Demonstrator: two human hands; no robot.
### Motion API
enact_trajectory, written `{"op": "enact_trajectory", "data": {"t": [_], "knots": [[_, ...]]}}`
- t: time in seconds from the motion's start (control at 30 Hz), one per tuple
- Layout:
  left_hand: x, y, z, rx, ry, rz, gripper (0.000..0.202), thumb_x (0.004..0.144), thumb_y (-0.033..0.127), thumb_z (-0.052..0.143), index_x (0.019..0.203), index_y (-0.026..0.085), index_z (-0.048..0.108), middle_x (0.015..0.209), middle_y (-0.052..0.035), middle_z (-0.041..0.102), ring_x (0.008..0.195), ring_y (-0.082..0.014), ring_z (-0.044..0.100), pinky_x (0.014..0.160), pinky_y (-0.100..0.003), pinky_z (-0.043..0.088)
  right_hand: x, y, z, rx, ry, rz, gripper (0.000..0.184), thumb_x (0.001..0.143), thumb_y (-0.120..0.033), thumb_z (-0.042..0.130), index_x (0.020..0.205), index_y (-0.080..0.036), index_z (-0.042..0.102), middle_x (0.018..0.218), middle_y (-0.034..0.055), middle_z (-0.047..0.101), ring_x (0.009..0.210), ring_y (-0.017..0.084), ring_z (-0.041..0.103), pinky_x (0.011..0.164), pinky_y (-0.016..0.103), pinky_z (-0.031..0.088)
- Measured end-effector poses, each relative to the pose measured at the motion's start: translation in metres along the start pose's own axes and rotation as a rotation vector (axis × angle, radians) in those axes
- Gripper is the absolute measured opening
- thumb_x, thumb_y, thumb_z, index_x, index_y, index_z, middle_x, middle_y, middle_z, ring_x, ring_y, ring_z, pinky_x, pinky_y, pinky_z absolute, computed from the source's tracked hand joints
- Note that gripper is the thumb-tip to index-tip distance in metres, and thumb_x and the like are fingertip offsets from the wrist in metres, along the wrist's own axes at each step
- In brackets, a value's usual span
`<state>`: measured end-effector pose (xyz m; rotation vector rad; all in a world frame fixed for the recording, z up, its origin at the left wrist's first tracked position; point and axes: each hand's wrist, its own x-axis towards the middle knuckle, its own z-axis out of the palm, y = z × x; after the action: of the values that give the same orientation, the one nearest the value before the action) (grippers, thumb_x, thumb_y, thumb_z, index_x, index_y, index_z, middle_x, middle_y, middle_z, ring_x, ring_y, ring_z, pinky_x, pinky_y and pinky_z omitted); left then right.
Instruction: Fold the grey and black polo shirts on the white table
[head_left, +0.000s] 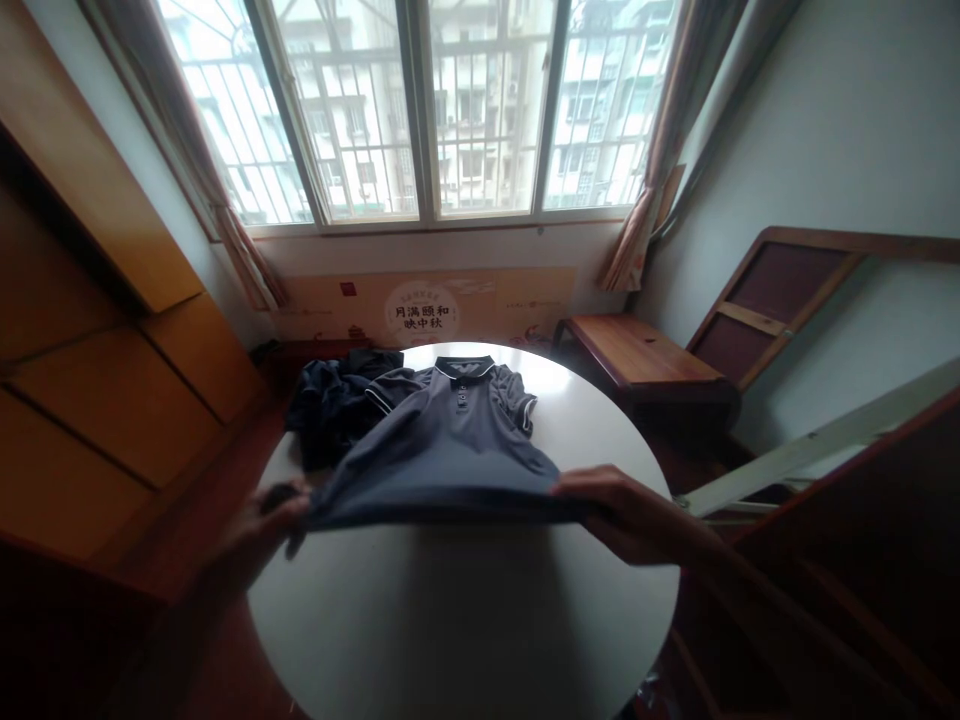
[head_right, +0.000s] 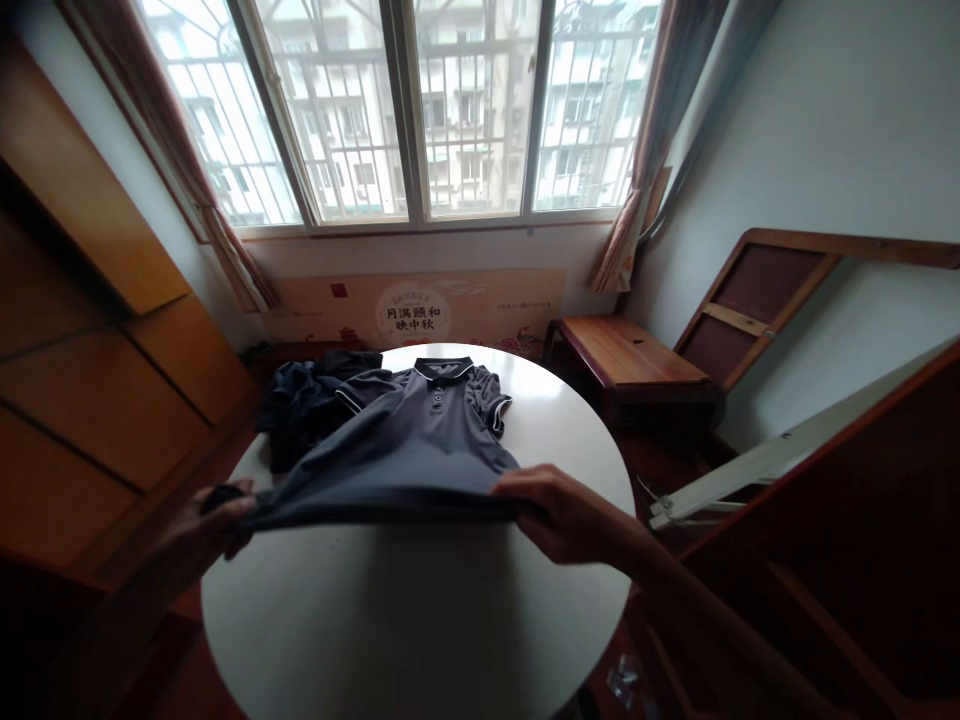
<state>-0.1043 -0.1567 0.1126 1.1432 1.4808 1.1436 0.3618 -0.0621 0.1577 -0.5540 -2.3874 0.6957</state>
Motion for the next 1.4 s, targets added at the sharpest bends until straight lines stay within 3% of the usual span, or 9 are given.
{"op": "enact_trajectory", "data": {"t": [0.1,0.17,0.27,0.4,0.53,0.67,0.93,1.13,1.4], "knots": [[-0.031,-0.004,-0.007,0.480,-0.489,-0.215,0.037,0.070,0.054,0.077,0.082,0.019,0.068,0.073,0.0007,0.067,0.065,-0.0166,0.063,0.058,-0.023,0.050,-0.028,-0.015,-0.016,0.100,-0.245,0.035,0.024,0.091,-0.033,0.064,0.107,-0.018,0.073,0.086,0.0089,0.073,0.076,0.016,0.066,0.076,0.027,0.052],[-0.038,0.008,0.001,0.724,-0.580,-0.152,0.037,0.080,0.057,0.067,0.093,0.024,0.071,0.087,-0.0008,0.070,0.080,-0.0188,0.065,0.072,-0.025,0.052,-0.026,-0.001,-0.009,0.079,-0.227,0.090,0.027,0.095,-0.037,0.059,0.103,-0.017,0.074,0.086,0.0085,0.073,0.076,0.016,0.067,0.076,0.027,0.052],[-0.012,0.033,0.043,0.778,-0.526,0.193,0.033,0.093,0.049,0.053,0.104,0.025,0.071,0.096,-0.0040,0.071,0.088,-0.0200,0.065,0.084,-0.027,0.050,0.007,0.046,0.015,-0.112,-0.056,0.156,0.032,0.099,-0.035,0.050,0.095,-0.016,0.075,0.090,0.0101,0.072,0.079,0.018,0.067,0.078,0.030,0.053],[0.082,0.043,0.141,0.831,-0.493,0.600,0.032,0.098,0.032,0.041,0.101,0.021,0.071,0.099,-0.0083,0.070,0.093,-0.0216,0.066,0.091,-0.030,0.048,0.073,0.117,0.054,-0.302,-0.013,0.177,0.034,0.098,-0.027,0.045,0.120,-0.019,0.070,0.125,0.0133,0.067,0.115,0.025,0.062,0.104,0.043,0.044],[0.182,0.019,0.215,1.159,-0.292,0.480,0.045,0.099,0.030,0.038,0.135,0.012,0.057,0.143,-0.0204,0.051,0.133,-0.0310,0.048,0.112,-0.045,0.035,0.106,0.172,0.069,-0.586,-0.148,0.492,0.053,0.098,-0.046,0.042,0.149,-0.030,0.044,0.157,0.0079,0.038,0.143,0.041,0.029,0.109,0.075,0.018],[0.245,-0.007,0.238,1.253,-0.210,0.228,0.069,0.096,0.061,0.033,0.156,0.027,0.028,0.164,-0.0142,0.016,0.149,-0.0400,0.014,0.115,-0.064,0.017,0.100,0.218,0.050,-0.611,-0.208,0.715,0.055,0.100,-0.055,0.028,0.153,-0.039,0.032,0.164,0.0009,0.023,0.147,0.043,0.018,0.105,0.078,0.018],[0.312,-0.020,0.262,1.220,-0.153,0.294,0.074,0.090,0.074,0.029,0.155,0.037,0.028,0.165,-0.0075,0.015,0.150,-0.0385,0.011,0.116,-0.063,0.012,0.112,0.278,0.016,-0.616,-0.149,0.794,0.053,0.102,-0.048,0.025,0.153,-0.038,0.032,0.164,-0.0036,0.021,0.148,0.041,0.016,0.106,0.078,0.016],[0.328,-0.019,0.267,1.241,-0.126,0.307,0.075,0.091,0.074,0.028,0.155,0.036,0.029,0.165,-0.0079,0.017,0.150,-0.0385,0.012,0.116,-0.063,0.012,0.119,0.269,0.025,-0.707,-0.051,0.742,0.051,0.101,-0.038,0.031,0.149,-0.025,0.043,0.161,0.0064,0.030,0.145,0.042,0.020,0.109,0.074,0.015],[0.304,-0.001,0.268,1.235,-0.058,0.392,0.055,0.099,0.048,0.034,0.147,0.023,0.046,0.157,-0.0129,0.036,0.147,-0.0364,0.022,0.115,-0.059,0.022,0.032,0.158,0.068,-0.635,-0.056,0.203,0.030,0.096,-0.025,0.048,0.118,-0.015,0.066,0.134,0.0167,0.058,0.127,0.030,0.050,0.111,0.052,0.033]]}}
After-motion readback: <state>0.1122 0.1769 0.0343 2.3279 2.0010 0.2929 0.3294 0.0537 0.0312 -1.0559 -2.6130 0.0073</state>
